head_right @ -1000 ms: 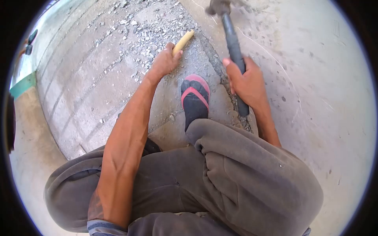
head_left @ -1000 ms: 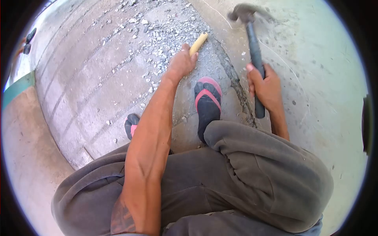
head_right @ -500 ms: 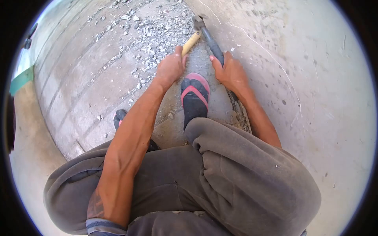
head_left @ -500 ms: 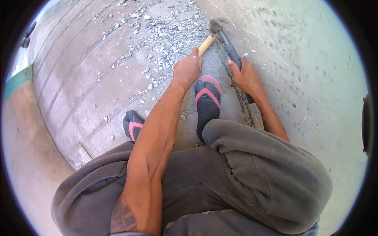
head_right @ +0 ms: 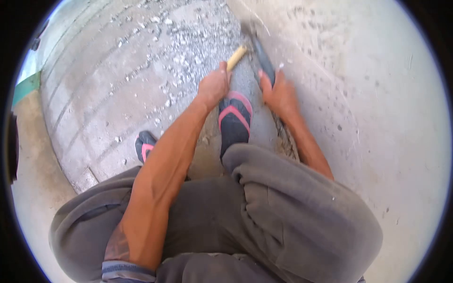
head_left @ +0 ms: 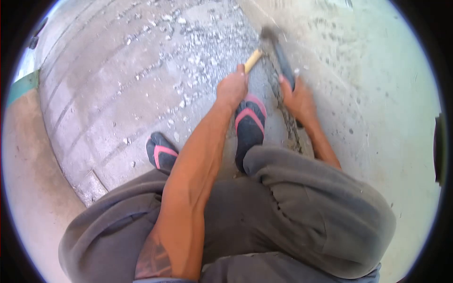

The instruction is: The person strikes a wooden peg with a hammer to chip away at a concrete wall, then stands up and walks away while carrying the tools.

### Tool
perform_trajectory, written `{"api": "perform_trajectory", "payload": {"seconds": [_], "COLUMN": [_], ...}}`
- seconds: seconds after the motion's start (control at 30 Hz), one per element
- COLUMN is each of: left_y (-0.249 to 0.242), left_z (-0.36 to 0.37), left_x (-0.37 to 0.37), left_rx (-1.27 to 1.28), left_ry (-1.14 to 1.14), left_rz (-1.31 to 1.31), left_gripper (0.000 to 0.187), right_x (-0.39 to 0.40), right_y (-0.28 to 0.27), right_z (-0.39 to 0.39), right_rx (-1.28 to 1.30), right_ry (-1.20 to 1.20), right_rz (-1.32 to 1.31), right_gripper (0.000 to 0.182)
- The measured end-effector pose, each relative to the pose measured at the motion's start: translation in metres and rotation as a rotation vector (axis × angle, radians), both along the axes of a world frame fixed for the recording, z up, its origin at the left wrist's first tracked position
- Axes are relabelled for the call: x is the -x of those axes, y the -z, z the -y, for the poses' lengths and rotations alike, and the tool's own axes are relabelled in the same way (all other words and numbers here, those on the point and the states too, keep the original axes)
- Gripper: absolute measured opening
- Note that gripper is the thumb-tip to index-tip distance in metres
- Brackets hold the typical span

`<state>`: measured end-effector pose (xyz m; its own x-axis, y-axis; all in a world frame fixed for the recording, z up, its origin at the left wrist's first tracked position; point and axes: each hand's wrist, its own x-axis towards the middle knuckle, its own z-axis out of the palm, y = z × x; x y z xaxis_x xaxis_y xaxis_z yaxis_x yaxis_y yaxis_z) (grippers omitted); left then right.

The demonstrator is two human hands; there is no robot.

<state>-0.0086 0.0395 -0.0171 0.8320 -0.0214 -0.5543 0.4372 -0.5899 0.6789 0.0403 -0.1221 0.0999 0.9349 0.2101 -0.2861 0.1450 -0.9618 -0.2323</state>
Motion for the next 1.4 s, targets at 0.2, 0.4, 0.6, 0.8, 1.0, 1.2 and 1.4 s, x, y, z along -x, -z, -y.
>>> {"api": "perform_trajectory", "payload": {"seconds": [0.2, 0.4, 0.6, 0.8, 1.0, 1.2, 1.4], "left_y": [0.005, 0.005, 0.0, -0.002, -0.013, -0.007, 0.003], "left_z": [-0.009, -0.033, -0.022, -0.011, -0.01, -0.007, 0.003], "left_x": [-0.016, -0.035, -0.019, -0.021, -0.015, -0.014, -0.014], "left_rx": [0.059, -0.01, -0.061, -0.051, -0.031, -0.029, 0.018], "left_ry": [-0.076, -0.027, -0.059, -0.09, -0.071, -0.091, -0.062], "left_rz": [0.044, 0.074, 0.119, 0.096, 0.012, 0.009, -0.033], "left_gripper": [0.039, 0.039, 0.034, 0.029, 0.026, 0.025, 0.023], "right_x": [-0.024, -0.021, -0.02, -0.038, -0.054, -0.001, -0.04], "right_y": [-0.088, -0.066, -0.037, 0.003, -0.117, 0.028, -0.049], "right_z": [-0.055, -0.039, -0.031, -0.018, -0.11, 0.002, -0.053], "right_rx": [-0.419, -0.377, -0.152, 0.147, -0.726, 0.035, -0.05], "right_ry": [0.149, 0.203, 0.093, -0.039, 0.027, -0.05, 0.071], "right_rz": [0.083, -0.005, -0.019, -0.029, 0.222, 0.171, 0.176], "right_gripper": [0.039, 0.04, 0.044, 0.057, 0.036, 0.043, 0.051]}}
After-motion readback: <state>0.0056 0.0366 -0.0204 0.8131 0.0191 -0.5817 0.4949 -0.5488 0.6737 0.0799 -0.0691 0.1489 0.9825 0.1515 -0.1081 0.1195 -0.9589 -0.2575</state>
